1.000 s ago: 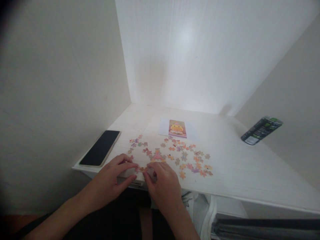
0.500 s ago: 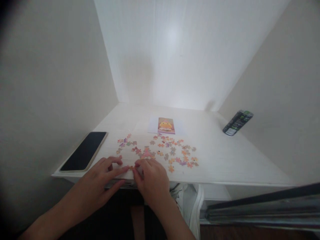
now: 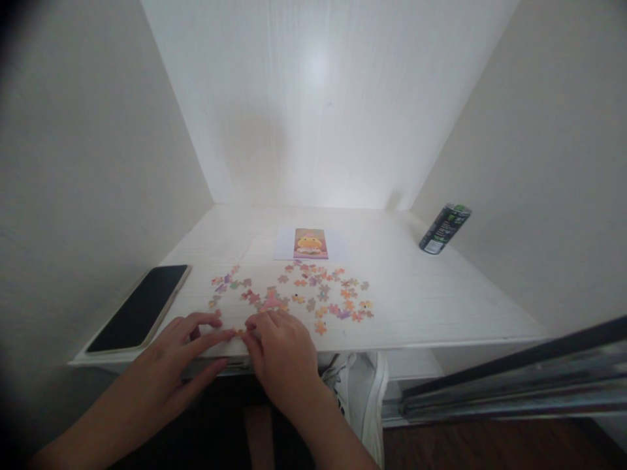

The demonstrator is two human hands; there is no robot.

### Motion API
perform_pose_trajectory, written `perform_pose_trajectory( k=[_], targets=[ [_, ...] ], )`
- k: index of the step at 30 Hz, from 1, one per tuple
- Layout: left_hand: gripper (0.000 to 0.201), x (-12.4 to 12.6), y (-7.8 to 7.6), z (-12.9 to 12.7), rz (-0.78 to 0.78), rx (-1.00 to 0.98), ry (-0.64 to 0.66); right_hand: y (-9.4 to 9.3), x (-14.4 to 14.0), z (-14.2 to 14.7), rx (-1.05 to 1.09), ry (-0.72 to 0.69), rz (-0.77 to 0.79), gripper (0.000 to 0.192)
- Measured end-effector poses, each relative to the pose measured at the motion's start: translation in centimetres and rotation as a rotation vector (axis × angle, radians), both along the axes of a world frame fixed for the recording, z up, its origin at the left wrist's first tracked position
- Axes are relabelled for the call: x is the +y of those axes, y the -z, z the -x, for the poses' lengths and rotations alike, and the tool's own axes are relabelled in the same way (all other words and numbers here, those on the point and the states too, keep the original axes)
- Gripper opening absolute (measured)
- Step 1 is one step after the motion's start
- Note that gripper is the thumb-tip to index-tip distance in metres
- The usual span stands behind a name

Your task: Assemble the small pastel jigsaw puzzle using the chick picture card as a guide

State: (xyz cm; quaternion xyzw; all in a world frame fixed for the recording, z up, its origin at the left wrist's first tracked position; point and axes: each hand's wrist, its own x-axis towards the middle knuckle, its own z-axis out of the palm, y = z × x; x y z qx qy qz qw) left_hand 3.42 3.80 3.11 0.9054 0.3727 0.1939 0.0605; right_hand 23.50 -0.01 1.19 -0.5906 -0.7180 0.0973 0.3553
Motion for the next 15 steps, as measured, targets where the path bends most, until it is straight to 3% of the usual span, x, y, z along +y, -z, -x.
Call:
perform_pose_trajectory(
  k=[15],
  targets=[
    [0.030, 0.7, 2.0, 0.7, -0.041, -0.123, -0.015, -0.3, -0.3, -0.5, 0.011, -0.033, 0.013, 0.004]
  ],
)
